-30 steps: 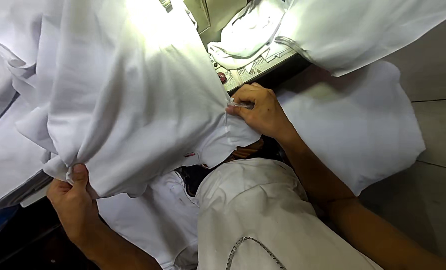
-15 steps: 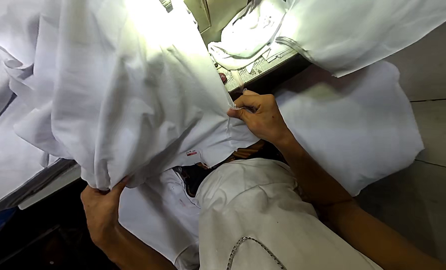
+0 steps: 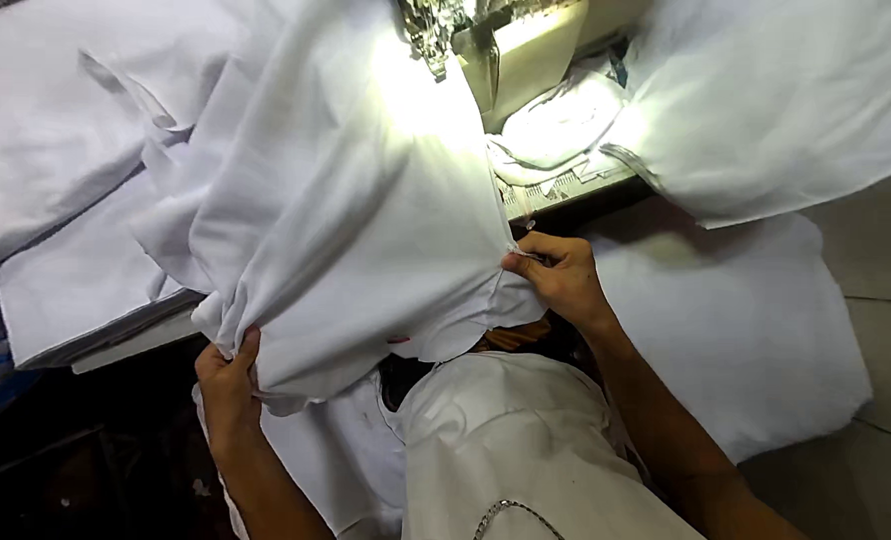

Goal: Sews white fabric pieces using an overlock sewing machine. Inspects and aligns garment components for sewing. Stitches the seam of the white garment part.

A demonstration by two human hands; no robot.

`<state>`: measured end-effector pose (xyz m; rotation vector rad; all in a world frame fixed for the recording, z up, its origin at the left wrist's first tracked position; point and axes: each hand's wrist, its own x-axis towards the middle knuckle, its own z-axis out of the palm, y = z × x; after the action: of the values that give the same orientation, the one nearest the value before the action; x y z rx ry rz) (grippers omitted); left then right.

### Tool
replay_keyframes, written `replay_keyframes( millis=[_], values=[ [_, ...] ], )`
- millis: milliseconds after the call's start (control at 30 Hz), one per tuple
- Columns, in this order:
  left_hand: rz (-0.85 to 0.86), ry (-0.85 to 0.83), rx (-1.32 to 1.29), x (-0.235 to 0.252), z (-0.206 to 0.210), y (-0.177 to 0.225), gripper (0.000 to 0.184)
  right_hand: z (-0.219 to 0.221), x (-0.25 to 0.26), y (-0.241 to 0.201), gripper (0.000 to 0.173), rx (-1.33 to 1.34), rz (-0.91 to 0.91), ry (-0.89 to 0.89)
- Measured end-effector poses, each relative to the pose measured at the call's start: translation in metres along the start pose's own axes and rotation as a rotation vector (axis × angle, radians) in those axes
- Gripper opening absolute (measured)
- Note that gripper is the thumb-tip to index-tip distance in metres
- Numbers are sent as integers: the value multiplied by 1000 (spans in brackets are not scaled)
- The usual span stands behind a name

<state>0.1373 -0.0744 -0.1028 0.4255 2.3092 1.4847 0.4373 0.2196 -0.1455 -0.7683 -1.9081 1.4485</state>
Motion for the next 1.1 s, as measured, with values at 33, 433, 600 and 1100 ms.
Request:
replay_keyframes(
  millis=[33,433,600,1100],
  values=[
    [17,0,-11,2,-1,-1,6,1,0,-1,12,13,15,3],
    [166,-2,40,45,-14,29,12,0,43,-32,16,-28,-47,-11],
    [260,14,70,74,-14,57,7,0,68,-41,20,-15,-4,-21],
    [334,124,213,144,-27,96,26,-1,130,-54,24,30,-45,-26]
  ],
)
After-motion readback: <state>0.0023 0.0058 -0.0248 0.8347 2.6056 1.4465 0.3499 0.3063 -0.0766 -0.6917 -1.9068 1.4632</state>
